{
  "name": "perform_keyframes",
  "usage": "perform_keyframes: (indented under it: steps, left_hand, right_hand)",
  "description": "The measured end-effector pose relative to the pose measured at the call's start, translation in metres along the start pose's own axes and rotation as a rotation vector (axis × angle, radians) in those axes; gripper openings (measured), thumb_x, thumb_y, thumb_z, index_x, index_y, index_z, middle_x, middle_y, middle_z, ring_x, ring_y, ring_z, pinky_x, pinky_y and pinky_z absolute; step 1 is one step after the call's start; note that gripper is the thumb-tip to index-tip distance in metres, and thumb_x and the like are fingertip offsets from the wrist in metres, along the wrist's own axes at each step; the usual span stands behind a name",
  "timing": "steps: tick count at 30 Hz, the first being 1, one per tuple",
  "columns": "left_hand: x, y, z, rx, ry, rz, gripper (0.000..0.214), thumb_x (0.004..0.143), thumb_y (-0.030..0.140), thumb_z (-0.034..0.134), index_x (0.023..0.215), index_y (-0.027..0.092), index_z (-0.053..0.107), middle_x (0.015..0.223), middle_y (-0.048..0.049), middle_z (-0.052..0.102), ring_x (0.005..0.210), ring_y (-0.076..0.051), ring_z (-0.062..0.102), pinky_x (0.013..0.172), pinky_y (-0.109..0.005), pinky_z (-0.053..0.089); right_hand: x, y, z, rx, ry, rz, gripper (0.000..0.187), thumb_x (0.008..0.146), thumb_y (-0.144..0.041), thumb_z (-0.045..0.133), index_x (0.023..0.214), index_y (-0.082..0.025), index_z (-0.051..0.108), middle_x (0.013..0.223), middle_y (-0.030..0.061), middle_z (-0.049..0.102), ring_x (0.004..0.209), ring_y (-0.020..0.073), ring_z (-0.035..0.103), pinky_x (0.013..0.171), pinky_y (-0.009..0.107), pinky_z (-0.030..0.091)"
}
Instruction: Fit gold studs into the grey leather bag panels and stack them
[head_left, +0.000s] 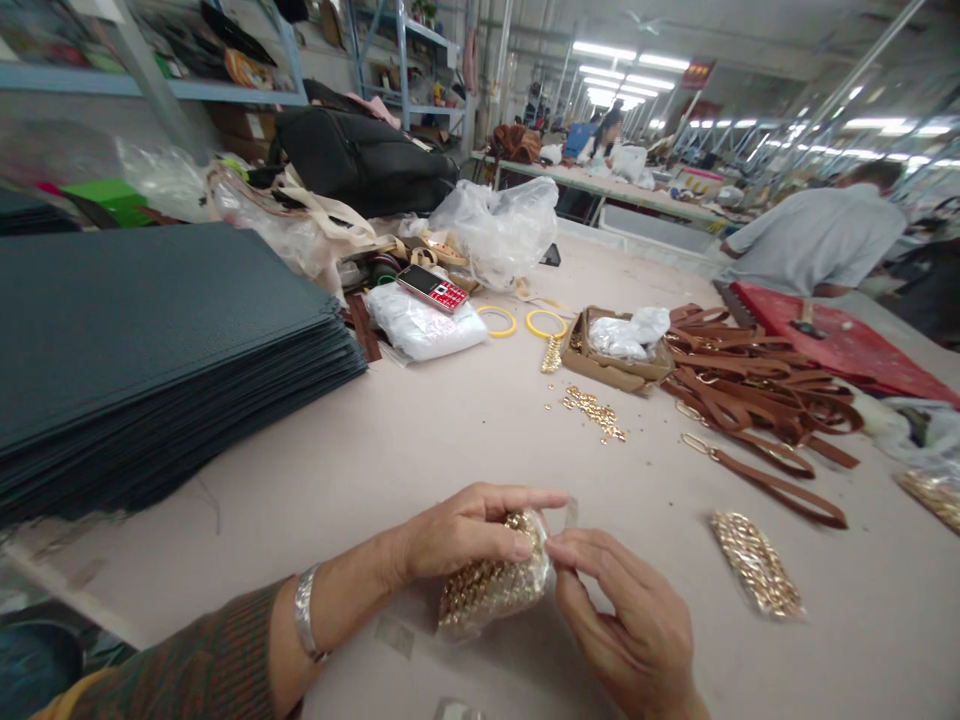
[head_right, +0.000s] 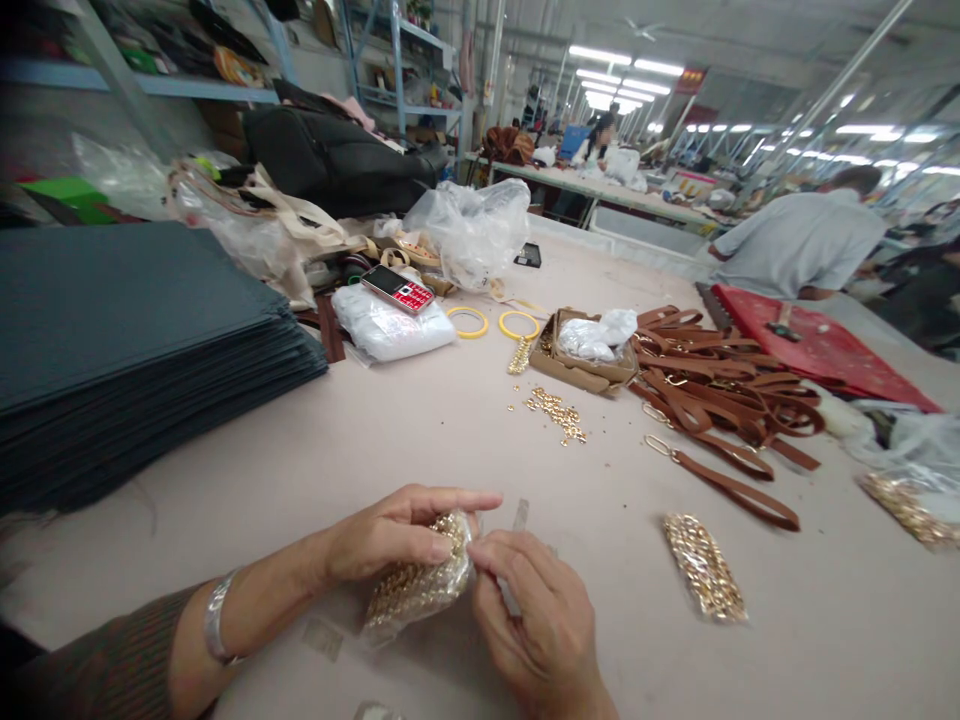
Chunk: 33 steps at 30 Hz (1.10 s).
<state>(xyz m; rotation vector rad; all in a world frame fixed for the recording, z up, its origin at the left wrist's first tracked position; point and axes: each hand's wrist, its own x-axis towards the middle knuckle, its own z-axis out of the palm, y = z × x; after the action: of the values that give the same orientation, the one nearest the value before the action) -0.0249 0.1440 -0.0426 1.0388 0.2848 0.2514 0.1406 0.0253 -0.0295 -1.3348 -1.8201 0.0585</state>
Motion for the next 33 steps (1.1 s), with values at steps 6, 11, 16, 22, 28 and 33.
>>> perform_keyframes:
  steps: [6,11,16,22,28,33]
  left_hand:
    - [-0.003,-0.004,0.005,0.26,0.104,0.151,0.064,0.079,0.027,0.068,0.139,0.02,0.05,0.102,-0.0038,0.062,0.085,-0.016,0.055,0.08,-0.028,0.046]
    - [-0.002,-0.001,0.008,0.446,0.196,0.196,0.066,0.08,0.027,0.066,0.142,0.015,0.045,0.096,-0.0029,0.062,0.082,-0.015,0.055,0.081,-0.029,0.046]
    - [0.0,0.001,0.006,0.51,0.213,0.214,0.069,0.077,0.023,0.069,0.142,0.017,0.044,0.095,-0.0012,0.064,0.083,-0.015,0.059,0.083,-0.029,0.046]
    - [-0.002,-0.001,0.004,0.609,0.192,0.22,0.073,0.076,0.022,0.075,0.142,0.023,0.044,0.092,0.0009,0.065,0.081,-0.014,0.06,0.079,-0.027,0.047]
    - [0.0,-0.006,0.002,0.697,0.17,0.234,0.072,0.077,0.021,0.074,0.142,0.023,0.043,0.09,0.0007,0.066,0.079,-0.014,0.061,0.077,-0.026,0.047]
    - [0.0,-0.009,-0.001,0.737,0.157,0.238,0.073,0.075,0.02,0.074,0.141,0.025,0.043,0.088,0.003,0.064,0.076,-0.013,0.059,0.073,-0.024,0.045]
  right_hand:
    - [-0.001,0.006,-0.005,-0.05,-0.013,0.038,0.025,0.085,-0.006,0.055,0.104,-0.022,0.063,0.09,0.0048,0.072,0.083,0.0156,0.069,0.074,0.025,0.057]
    - [-0.006,0.008,-0.004,-0.168,0.063,-0.011,0.027,0.083,-0.006,0.06,0.105,-0.02,0.062,0.092,0.0074,0.071,0.083,0.0176,0.068,0.076,0.03,0.057]
    - [-0.005,0.007,-0.003,-0.145,-0.019,-0.046,0.029,0.085,-0.004,0.058,0.11,-0.019,0.06,0.092,0.0083,0.07,0.083,0.0168,0.066,0.073,0.028,0.058]
    - [-0.003,0.006,-0.001,-0.172,-0.057,-0.054,0.026,0.089,-0.005,0.055,0.112,-0.017,0.059,0.091,0.0092,0.069,0.081,0.0159,0.065,0.072,0.026,0.057]
    - [-0.004,0.005,0.003,-0.278,-0.078,-0.081,0.02,0.092,-0.01,0.052,0.109,-0.016,0.061,0.087,0.0088,0.069,0.076,0.0168,0.065,0.069,0.027,0.056]
    - [-0.002,0.004,0.007,-0.302,-0.059,-0.099,0.014,0.092,-0.008,0.05,0.099,-0.013,0.061,0.079,0.0074,0.067,0.072,0.0165,0.063,0.065,0.026,0.053]
